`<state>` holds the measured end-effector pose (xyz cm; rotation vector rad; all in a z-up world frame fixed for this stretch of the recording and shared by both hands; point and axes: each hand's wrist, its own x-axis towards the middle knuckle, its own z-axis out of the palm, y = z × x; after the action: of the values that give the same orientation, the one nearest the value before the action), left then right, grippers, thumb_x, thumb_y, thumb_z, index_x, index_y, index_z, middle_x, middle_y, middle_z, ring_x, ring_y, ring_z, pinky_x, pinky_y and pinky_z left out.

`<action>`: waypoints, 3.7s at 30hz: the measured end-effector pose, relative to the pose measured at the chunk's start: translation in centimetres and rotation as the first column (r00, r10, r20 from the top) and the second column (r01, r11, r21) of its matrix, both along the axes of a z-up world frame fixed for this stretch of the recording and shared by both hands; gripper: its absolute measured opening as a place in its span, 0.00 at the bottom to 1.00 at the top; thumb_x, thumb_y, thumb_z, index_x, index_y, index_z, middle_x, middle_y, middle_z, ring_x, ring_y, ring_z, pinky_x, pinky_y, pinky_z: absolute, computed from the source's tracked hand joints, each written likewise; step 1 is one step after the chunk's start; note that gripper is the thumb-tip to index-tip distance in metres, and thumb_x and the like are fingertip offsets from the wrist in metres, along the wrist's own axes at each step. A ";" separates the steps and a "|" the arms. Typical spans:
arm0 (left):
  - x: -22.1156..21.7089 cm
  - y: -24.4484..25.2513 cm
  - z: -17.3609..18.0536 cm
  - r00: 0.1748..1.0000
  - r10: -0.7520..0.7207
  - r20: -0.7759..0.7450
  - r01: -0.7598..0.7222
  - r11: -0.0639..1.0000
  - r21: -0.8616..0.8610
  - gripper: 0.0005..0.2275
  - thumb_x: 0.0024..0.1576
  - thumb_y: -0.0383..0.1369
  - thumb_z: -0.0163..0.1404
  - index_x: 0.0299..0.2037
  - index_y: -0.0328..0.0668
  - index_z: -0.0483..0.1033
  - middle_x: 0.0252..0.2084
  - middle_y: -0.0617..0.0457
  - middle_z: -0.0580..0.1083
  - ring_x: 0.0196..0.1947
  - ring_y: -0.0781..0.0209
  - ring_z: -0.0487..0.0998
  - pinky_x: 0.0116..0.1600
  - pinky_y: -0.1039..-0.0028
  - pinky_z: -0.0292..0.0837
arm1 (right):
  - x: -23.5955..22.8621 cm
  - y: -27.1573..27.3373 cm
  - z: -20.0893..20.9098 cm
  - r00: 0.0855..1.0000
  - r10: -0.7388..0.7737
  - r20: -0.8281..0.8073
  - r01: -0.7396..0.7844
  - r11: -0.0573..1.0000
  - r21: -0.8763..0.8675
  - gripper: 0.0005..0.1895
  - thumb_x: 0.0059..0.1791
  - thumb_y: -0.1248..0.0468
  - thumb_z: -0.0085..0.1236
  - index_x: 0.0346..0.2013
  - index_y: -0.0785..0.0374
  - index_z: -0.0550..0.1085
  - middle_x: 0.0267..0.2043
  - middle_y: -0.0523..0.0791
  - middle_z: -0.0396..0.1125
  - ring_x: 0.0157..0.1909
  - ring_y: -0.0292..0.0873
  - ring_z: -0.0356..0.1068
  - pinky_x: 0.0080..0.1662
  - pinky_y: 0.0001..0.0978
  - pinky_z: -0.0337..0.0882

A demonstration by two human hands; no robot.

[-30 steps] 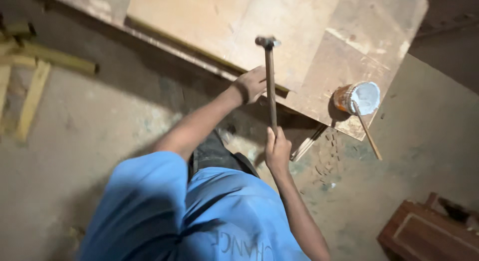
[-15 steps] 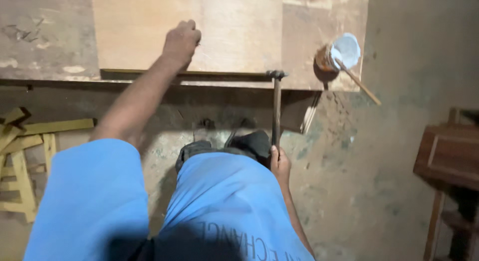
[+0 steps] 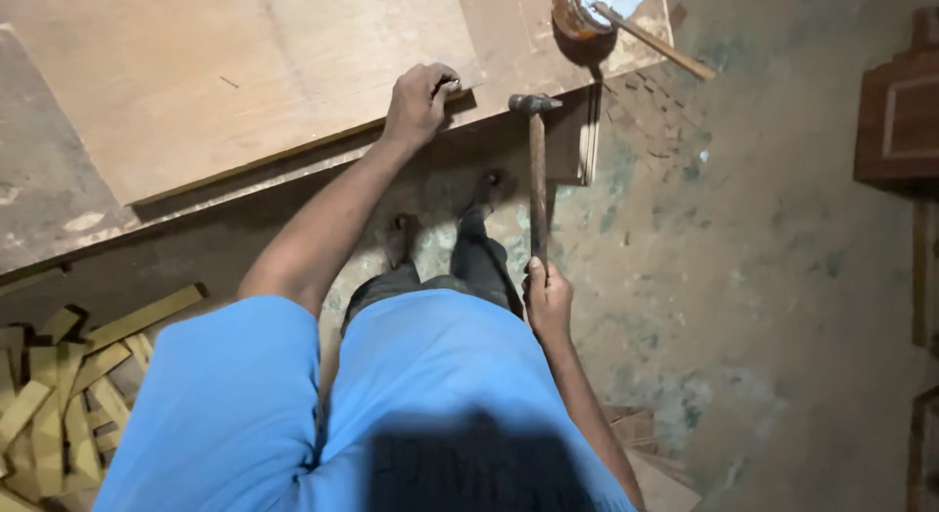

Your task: The person applies glue to the edge of a wood strip with a brush and nails it to a plywood board using a hammer and nails.

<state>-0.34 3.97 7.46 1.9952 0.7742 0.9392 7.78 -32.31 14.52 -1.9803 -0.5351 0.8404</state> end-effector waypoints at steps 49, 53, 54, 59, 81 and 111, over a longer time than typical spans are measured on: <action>0.6 0.2 1.0 1.000 0.008 0.026 -0.013 0.979 0.205 0.09 0.50 0.14 0.53 0.37 0.36 0.73 0.43 0.48 0.72 0.44 0.47 0.72 0.48 0.62 0.71 | 0.4 5.5 -2.6 0.860 0.313 0.404 -0.220 0.940 -0.260 0.15 0.58 0.56 0.52 0.44 0.68 0.74 0.30 0.54 0.70 0.34 0.59 0.74 0.35 0.45 0.68; 0.6 0.2 1.1 1.000 0.002 0.013 -0.005 0.977 0.213 0.10 0.50 0.14 0.54 0.38 0.36 0.74 0.44 0.48 0.72 0.46 0.46 0.72 0.49 0.63 0.71 | 0.1 5.2 -2.1 0.944 0.192 0.268 -0.180 0.981 -0.072 0.16 0.58 0.55 0.50 0.43 0.67 0.74 0.27 0.47 0.68 0.32 0.42 0.70 0.35 0.39 0.69; 0.4 0.3 1.2 1.000 -0.004 0.003 0.004 0.978 0.207 0.10 0.51 0.15 0.55 0.39 0.37 0.74 0.45 0.48 0.72 0.46 0.47 0.72 0.50 0.63 0.72 | -0.1 4.7 -1.4 0.954 0.189 0.232 -0.188 0.982 -0.028 0.17 0.60 0.54 0.50 0.41 0.67 0.74 0.26 0.47 0.67 0.31 0.42 0.68 0.35 0.37 0.69; -1.5 3.3 2.3 0.935 -0.165 -0.314 0.294 0.856 0.426 0.23 0.48 0.34 0.62 0.52 0.30 0.74 0.57 0.36 0.69 0.58 0.36 0.69 0.61 0.53 0.64 | 0.2 4.9 1.6 0.936 0.109 -0.335 -0.078 0.992 0.103 0.16 0.59 0.54 0.46 0.49 0.64 0.71 0.23 0.41 0.60 0.22 0.34 0.58 0.25 0.29 0.59; -2.9 5.2 0.1 0.850 -0.165 -0.501 0.455 0.711 0.537 0.17 0.65 0.36 0.53 0.60 0.33 0.76 0.71 0.44 0.69 0.75 0.47 0.62 0.79 0.58 0.52 | -5.7 13.4 6.4 0.147 -0.116 -0.982 0.343 0.937 -0.060 0.13 0.58 0.51 0.47 0.43 0.56 0.67 0.26 0.39 0.59 0.25 0.35 0.60 0.28 0.26 0.63; -2.8 4.7 -0.3 0.851 -0.155 -0.502 0.438 0.737 0.515 0.18 0.62 0.37 0.53 0.60 0.35 0.76 0.72 0.47 0.67 0.76 0.49 0.60 0.80 0.61 0.51 | -2.1 6.5 -1.4 0.898 0.209 0.387 -0.147 0.972 -0.185 0.12 0.57 0.57 0.53 0.43 0.65 0.73 0.27 0.56 0.69 0.30 0.59 0.72 0.33 0.47 0.68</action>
<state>-3.18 8.68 7.15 2.8746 0.3366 0.5868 5.71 -25.80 13.15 -2.2881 -0.9286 0.5899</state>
